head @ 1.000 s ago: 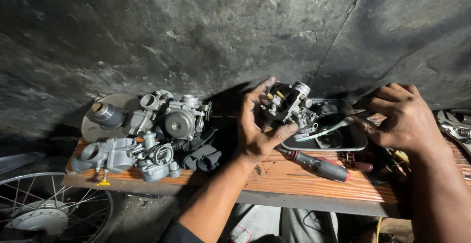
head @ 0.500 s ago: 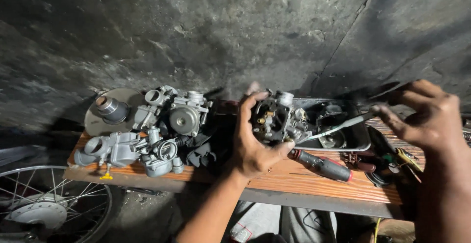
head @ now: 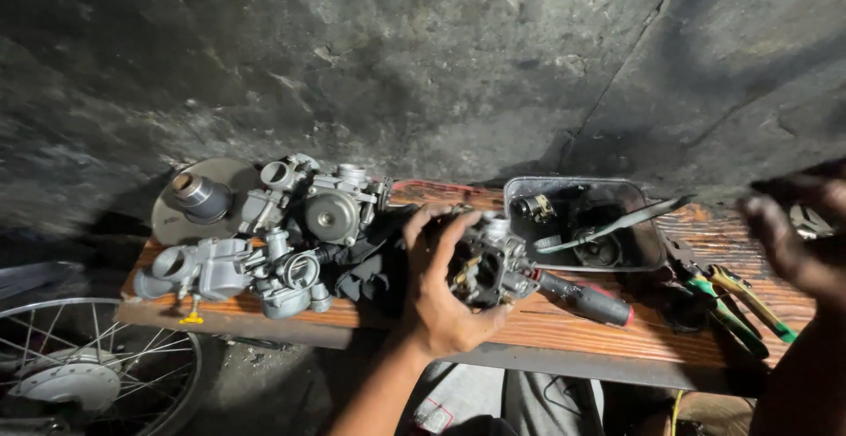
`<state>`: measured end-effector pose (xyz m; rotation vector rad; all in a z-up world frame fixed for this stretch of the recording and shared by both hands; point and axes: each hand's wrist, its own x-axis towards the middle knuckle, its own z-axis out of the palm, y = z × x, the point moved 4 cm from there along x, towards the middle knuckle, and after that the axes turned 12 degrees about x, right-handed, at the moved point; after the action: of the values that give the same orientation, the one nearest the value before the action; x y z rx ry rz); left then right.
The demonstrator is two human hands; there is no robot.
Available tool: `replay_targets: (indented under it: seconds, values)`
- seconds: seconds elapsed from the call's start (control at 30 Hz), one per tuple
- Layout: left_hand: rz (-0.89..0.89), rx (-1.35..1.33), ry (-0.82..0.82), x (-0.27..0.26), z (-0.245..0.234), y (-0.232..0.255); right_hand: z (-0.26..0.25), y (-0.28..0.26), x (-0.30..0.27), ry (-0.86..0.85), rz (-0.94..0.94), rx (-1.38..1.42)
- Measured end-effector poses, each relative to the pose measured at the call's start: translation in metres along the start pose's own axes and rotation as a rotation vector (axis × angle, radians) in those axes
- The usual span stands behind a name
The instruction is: The person cleans a disassembled carburetor by hand and with a toothbrush, scrubbing the internal components and placing them into a metal tray. They then use a screwdriver to adjust or remove parts from the carburetor body.
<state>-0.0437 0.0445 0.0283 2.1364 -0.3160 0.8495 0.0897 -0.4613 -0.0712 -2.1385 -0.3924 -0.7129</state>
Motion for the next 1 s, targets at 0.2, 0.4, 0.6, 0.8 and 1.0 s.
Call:
replay_targets:
  seconds: [0.2,0.4,0.6,0.8,1.0]
  values:
    - [0.004,-0.124,-0.038,-0.004,-0.005,0.001,0.037,-0.304,-0.004,-0.177,-0.552,-0.018]
    - [0.067,0.101,0.001,-0.018,-0.010,-0.004,0.072,-0.288,-0.067,-0.123,-0.345,-0.051]
    - [0.076,0.129,-0.064,-0.025,-0.014,-0.002,0.092,-0.294,-0.076,-0.150,-0.205,-0.161]
    - [0.083,0.062,-0.083,-0.018,-0.018,0.001,0.102,-0.293,-0.076,-0.107,-0.090,-0.259]
    - [0.018,-0.084,-0.036,-0.015,-0.018,-0.003,0.109,-0.277,-0.079,-0.114,-0.107,-0.261]
